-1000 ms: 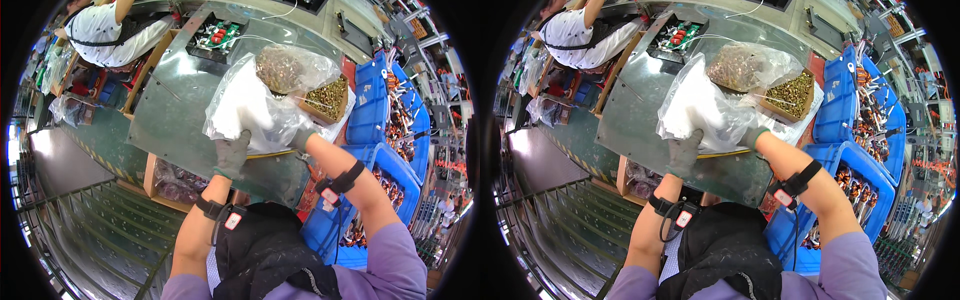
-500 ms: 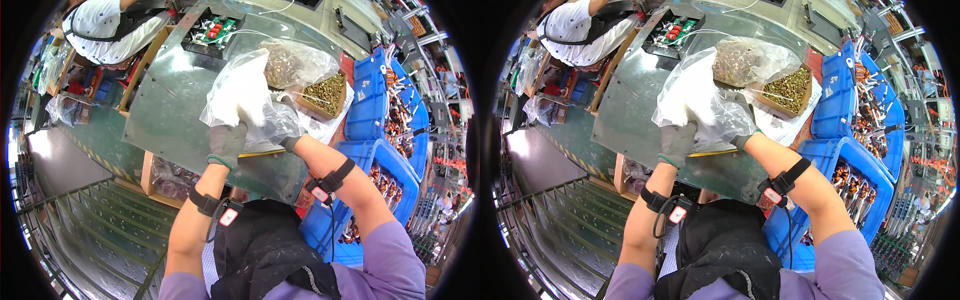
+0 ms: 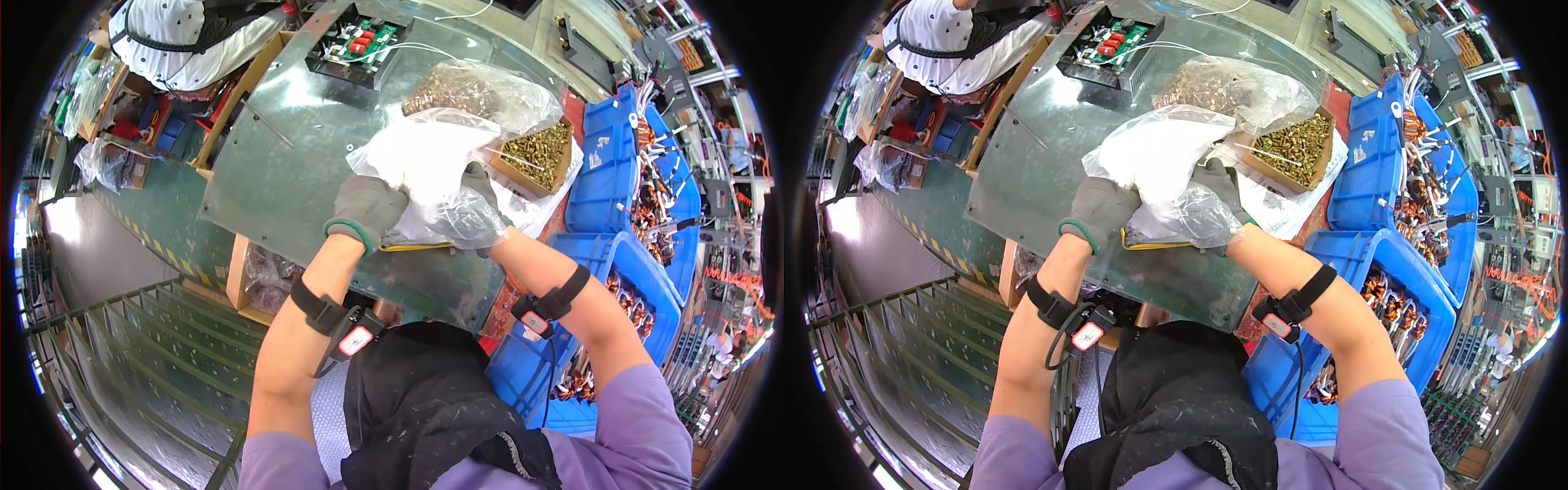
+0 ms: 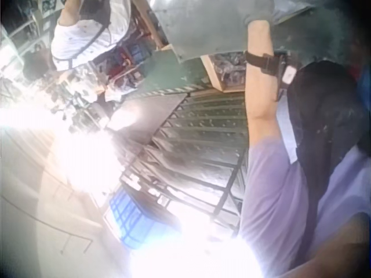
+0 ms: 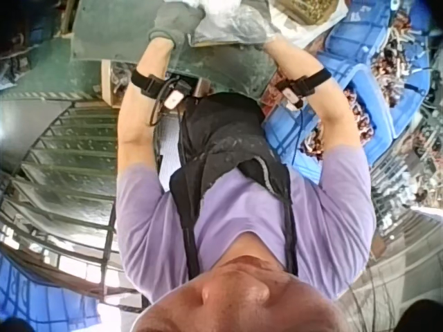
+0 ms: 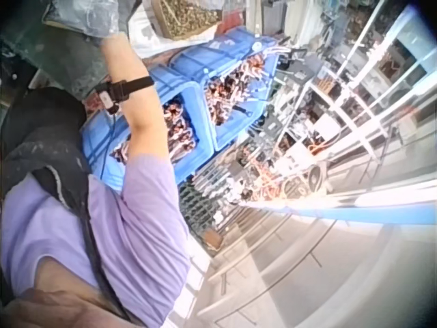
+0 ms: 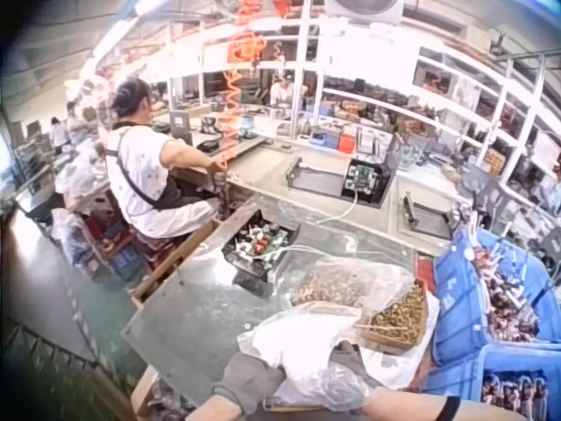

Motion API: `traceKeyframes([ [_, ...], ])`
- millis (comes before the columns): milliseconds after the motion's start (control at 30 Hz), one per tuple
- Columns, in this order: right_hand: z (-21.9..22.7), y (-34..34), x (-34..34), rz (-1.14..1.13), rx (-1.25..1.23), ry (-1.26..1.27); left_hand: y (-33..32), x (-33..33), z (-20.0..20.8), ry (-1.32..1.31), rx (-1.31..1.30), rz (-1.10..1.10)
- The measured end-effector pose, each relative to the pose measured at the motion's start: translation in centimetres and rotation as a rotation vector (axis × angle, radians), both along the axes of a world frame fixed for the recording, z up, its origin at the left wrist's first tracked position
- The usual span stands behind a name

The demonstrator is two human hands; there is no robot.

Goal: Gather components and secure wires in a large electronics assembly in a blue bin.

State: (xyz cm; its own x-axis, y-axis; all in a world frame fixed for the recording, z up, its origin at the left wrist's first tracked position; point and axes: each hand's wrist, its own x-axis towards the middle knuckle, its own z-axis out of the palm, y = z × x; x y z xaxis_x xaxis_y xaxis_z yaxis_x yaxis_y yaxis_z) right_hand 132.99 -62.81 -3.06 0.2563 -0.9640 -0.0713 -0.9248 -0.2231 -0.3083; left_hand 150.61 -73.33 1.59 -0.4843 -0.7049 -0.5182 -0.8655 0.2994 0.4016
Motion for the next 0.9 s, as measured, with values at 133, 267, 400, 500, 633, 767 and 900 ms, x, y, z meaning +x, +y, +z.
traceKeyframes([
  [133, 2.7, 0.0, -1.4, 0.097, -0.15, -0.083, -0.3, 2.5, 0.7, 0.862, 0.6, 0.533],
  [267, 2.7, 0.5, -1.0, -0.139, 0.051, -0.756, 1.5, 1.8, -0.1, 1.485, 0.902, 0.738],
  [400, 0.8, -0.2, 0.3, -0.179, -0.135, -0.399, 3.2, -0.5, -0.6, 1.08, 0.414, 0.647],
  [500, 0.4, -0.7, 0.7, -0.16, -0.281, -0.473, 2.9, -0.6, -0.2, 0.735, 0.394, 0.605],
  [633, 2.4, -0.3, -0.8, -0.033, -0.152, -0.059, 1.8, 0.8, -0.2, 0.66, 0.262, 0.406],
  [767, 3.9, 0.1, -1.2, 0.037, -0.137, 0.195, 1.9, 2.1, -2.2, 0.767, 0.336, 0.446],
  [900, 4.5, 0.2, -0.9, -0.062, 0.064, 0.104, 2.6, 3.7, -4.3, 1.221, 0.834, 0.95],
])
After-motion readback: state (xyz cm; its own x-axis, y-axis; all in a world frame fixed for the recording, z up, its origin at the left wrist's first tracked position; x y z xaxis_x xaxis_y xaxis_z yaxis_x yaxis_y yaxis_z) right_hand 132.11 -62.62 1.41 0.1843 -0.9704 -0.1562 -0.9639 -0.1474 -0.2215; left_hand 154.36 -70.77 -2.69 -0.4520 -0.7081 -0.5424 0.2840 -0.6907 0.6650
